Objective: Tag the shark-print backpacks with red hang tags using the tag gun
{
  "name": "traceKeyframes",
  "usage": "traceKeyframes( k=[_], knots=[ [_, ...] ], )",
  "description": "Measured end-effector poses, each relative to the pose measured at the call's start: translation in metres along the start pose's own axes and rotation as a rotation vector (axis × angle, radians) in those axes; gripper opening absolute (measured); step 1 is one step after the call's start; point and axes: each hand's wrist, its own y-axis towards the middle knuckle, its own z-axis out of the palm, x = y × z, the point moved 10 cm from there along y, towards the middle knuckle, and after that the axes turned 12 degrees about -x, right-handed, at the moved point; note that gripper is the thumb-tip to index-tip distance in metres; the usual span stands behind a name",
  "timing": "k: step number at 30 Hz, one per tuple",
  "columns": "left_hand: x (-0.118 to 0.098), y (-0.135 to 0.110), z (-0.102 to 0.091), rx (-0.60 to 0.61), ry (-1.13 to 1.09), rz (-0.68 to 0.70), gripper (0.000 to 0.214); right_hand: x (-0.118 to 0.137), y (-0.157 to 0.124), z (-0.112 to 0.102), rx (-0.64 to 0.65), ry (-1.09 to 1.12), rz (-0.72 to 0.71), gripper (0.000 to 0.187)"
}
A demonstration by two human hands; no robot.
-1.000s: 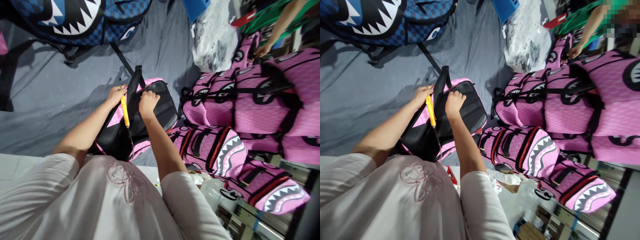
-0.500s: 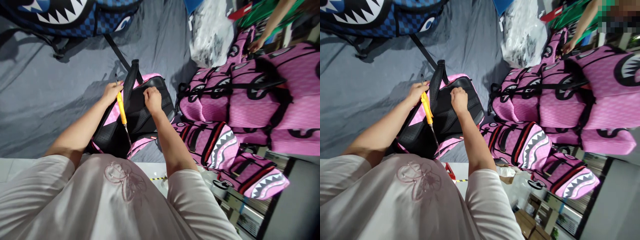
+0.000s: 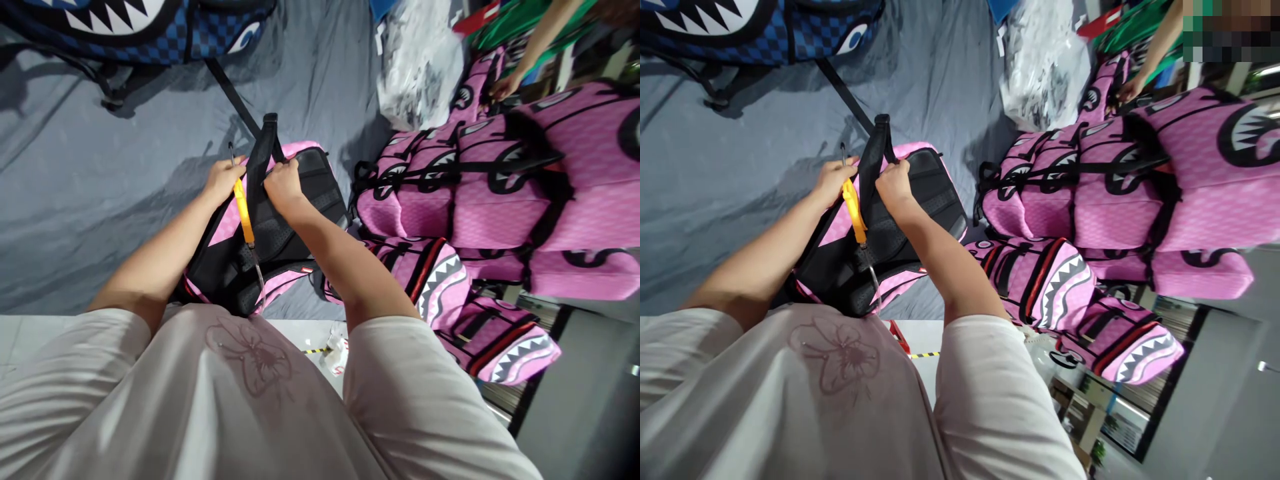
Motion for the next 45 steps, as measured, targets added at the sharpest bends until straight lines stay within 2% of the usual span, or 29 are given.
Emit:
traceKeyframes(
  k=[3, 5, 6, 9, 11, 12, 15, 17, 18, 21, 22, 24, 26, 28, 31, 33, 35, 38, 39, 42, 45],
  knots=[
    [0.001, 0.0, -0.001, 0.003, -0.017, 0.007, 0.04, -0.004, -0.002, -0.004, 0.02, -0.104, 0.025, 0.036],
    [0.001, 0.001, -0.002, -0.004, -0.033, 0.012, 0.039, -0.025, -0.01, -0.022, 0.006, -0.129, 0.133, 0.034],
    [0.002, 0.002, -0.003, -0.009, -0.044, 0.017, 0.039, -0.042, -0.019, -0.035, -0.022, -0.117, 0.231, 0.033],
    [0.002, 0.005, -0.005, -0.016, -0.078, 0.032, 0.037, -0.1, -0.075, -0.071, -0.191, 0.099, 0.592, 0.022],
    [-0.002, 0.005, -0.007, -0.029, -0.09, 0.049, 0.037, -0.119, -0.127, -0.075, -0.248, 0.303, 0.723, 0.016],
    [-0.007, 0.002, -0.01, -0.048, -0.086, 0.074, 0.036, -0.118, -0.153, -0.07, -0.23, 0.387, 0.738, 0.017],
    [-0.03, -0.024, -0.022, -0.104, -0.067, 0.212, 0.034, -0.079, -0.218, -0.042, -0.103, 0.658, 0.677, 0.025],
    [-0.047, -0.056, -0.027, -0.087, -0.091, 0.281, 0.033, -0.044, -0.242, -0.031, -0.087, 0.796, 0.623, 0.032],
    [-0.053, -0.074, -0.025, -0.048, -0.11, 0.287, 0.033, -0.031, -0.247, -0.03, -0.117, 0.846, 0.61, 0.034],
    [-0.068, -0.125, -0.009, 0.121, -0.183, 0.23, 0.033, -0.003, -0.238, -0.034, -0.236, 1.109, 0.566, 0.038],
    [-0.073, -0.139, -0.002, 0.164, -0.211, 0.206, 0.033, 0.008, -0.229, -0.035, -0.217, 1.243, 0.512, 0.045],
    [-0.083, -0.159, 0.01, 0.194, -0.27, 0.172, 0.033, 0.036, -0.211, -0.038, -0.078, 1.483, 0.355, 0.057],
    [-0.09, -0.17, 0.02, 0.185, -0.307, 0.154, 0.031, 0.058, -0.204, -0.041, 0.045, 1.571, 0.24, 0.06],
    [-0.09, -0.174, 0.028, 0.186, -0.315, 0.135, 0.03, 0.063, -0.205, -0.043, 0.027, 1.549, 0.239, 0.06],
    [-0.08, -0.17, 0.044, 0.283, -0.239, 0.113, 0.04, 0.052, -0.214, -0.041, -0.096, 1.432, 0.366, 0.054],
    [-0.076, -0.156, 0.048, 0.317, -0.112, 0.158, 0.05, 0.034, -0.223, -0.039, -0.16, 1.342, 0.487, 0.051],
    [-0.082, -0.128, 0.038, 0.195, 0.063, 0.301, 0.048, 0.009, -0.229, -0.037, -0.184, 1.249, 0.625, 0.052],
    [-0.101, -0.085, 0.022, -0.077, 0.34, 0.54, 0.028, -0.022, -0.229, -0.04, -0.121, 1.081, 0.75, 0.054],
    [-0.102, -0.074, 0.023, -0.109, 0.418, 0.575, 0.034, -0.028, -0.226, -0.042, -0.082, 1.013, 0.754, 0.054],
    [-0.09, -0.049, 0.037, -0.071, 0.575, 0.554, 0.071, -0.037, -0.216, -0.049, 0.017, 0.8, 0.755, 0.048],
    [-0.076, -0.043, 0.044, -0.037, 0.662, 0.523, 0.083, -0.039, -0.208, -0.055, 0.056, 0.703, 0.755, 0.045]
  ],
)
